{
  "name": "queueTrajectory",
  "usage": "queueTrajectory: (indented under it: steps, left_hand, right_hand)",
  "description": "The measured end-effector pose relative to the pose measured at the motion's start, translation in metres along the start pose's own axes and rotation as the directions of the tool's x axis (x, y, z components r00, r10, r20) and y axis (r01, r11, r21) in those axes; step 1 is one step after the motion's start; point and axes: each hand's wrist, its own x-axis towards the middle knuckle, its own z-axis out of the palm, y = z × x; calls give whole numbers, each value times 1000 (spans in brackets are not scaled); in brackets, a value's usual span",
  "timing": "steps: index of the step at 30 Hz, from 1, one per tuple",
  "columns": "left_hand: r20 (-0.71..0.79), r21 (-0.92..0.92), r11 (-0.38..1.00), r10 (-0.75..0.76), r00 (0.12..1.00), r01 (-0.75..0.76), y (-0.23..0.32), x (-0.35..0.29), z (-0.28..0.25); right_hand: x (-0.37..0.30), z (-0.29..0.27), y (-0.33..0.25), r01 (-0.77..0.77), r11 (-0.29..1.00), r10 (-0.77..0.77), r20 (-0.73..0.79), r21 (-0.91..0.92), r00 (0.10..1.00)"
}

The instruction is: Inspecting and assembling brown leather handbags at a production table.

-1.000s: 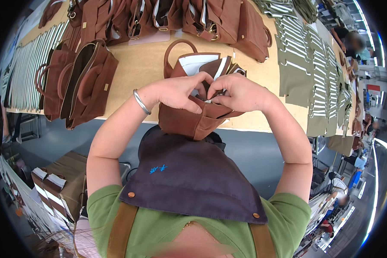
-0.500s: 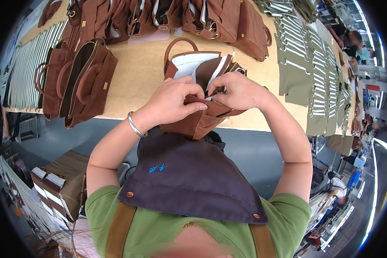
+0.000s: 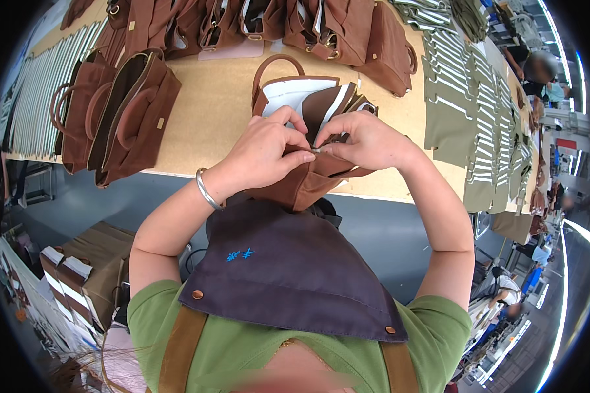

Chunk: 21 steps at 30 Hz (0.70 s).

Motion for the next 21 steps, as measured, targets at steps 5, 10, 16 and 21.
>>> queueTrajectory:
  steps: [5,10,16,21]
  left_hand:
    - [-37,-1,1000,7,999,-7,1,-1,2]
    - [-41,-10,1000,-2,999,1,2,-1,2]
    - [-9,-13,999,-30,1000,30,2,-1,2]
    - [-25,-18,999,-44,999,44,3,-1,3]
  right_hand:
    - [0,1,-8,-29,999,29,7,-42,1000]
    - [-1,0,-6,-3,1000,4,27,-29,1000]
    - [1,-2,-8,58,994,-54,51,-91,997]
    - [1,-3,-4,65,997,-62,73,-42,995]
